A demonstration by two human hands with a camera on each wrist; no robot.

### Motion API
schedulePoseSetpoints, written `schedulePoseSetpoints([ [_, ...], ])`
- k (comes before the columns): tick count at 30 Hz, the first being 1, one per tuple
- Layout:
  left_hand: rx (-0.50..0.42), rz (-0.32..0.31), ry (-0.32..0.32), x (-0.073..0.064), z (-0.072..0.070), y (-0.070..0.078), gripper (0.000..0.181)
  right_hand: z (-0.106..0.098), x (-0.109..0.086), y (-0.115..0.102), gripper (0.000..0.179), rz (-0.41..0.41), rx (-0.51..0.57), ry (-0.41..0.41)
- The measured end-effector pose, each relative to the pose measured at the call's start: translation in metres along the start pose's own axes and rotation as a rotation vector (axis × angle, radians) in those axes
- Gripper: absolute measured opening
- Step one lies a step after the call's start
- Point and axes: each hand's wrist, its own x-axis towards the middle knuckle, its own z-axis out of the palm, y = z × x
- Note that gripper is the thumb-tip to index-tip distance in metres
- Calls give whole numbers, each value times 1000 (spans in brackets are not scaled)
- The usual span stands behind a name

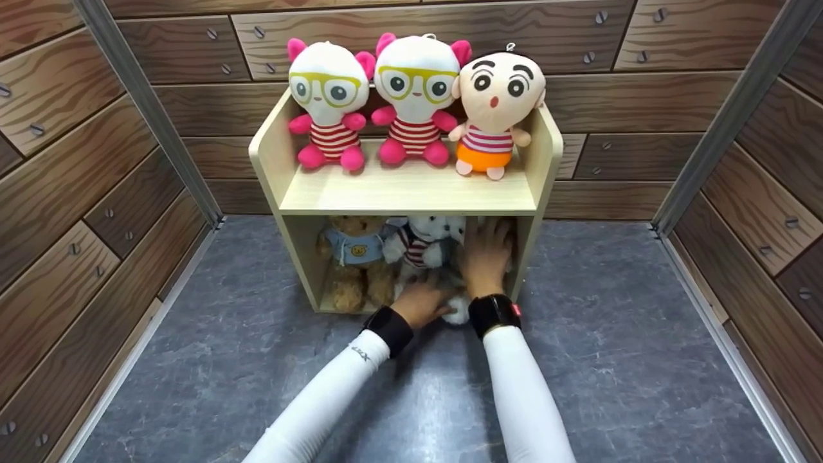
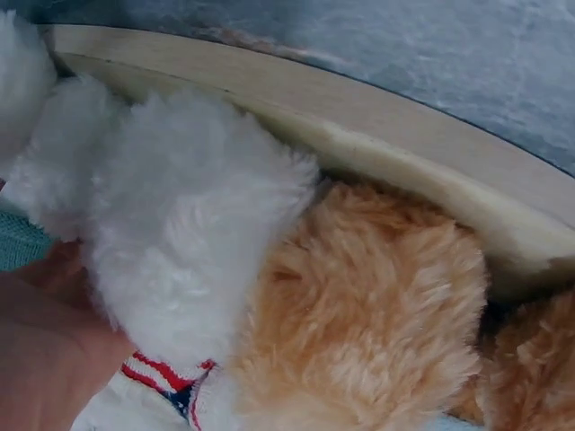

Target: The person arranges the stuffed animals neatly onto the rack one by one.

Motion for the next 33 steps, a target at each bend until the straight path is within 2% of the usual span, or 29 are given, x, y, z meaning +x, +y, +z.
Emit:
schedulePoseSetpoints([
  [5, -23, 18, 16, -1, 3, -6, 46, 4, 2, -1, 83, -17, -30, 39],
  [13, -58, 35, -19, -1, 0, -10, 49, 12, 5, 0, 60, -37, -18, 114],
  [17, -46, 40, -6, 0, -4, -9, 47, 15, 7, 1, 56, -42, -40, 135],
  [21, -50, 44, 12, 1, -5, -7, 45, 16, 7, 3, 52, -30, -56, 126],
  [26, -48, 39, -5, 4, -5, -5, 45, 15, 7, 4, 37, 11, -31, 62],
  [28, -39, 34, -19, 4, -4, -5, 45, 15, 6, 4, 40, 29, -12, 40],
  [30, -17, 31, -33, 4, -3, -6, 45, 14, 4, 3, 50, 41, 5, 33],
  [33, 3, 16, -57, 3, -2, -7, 44, 13, -3, 1, 67, 50, -1, 77],
])
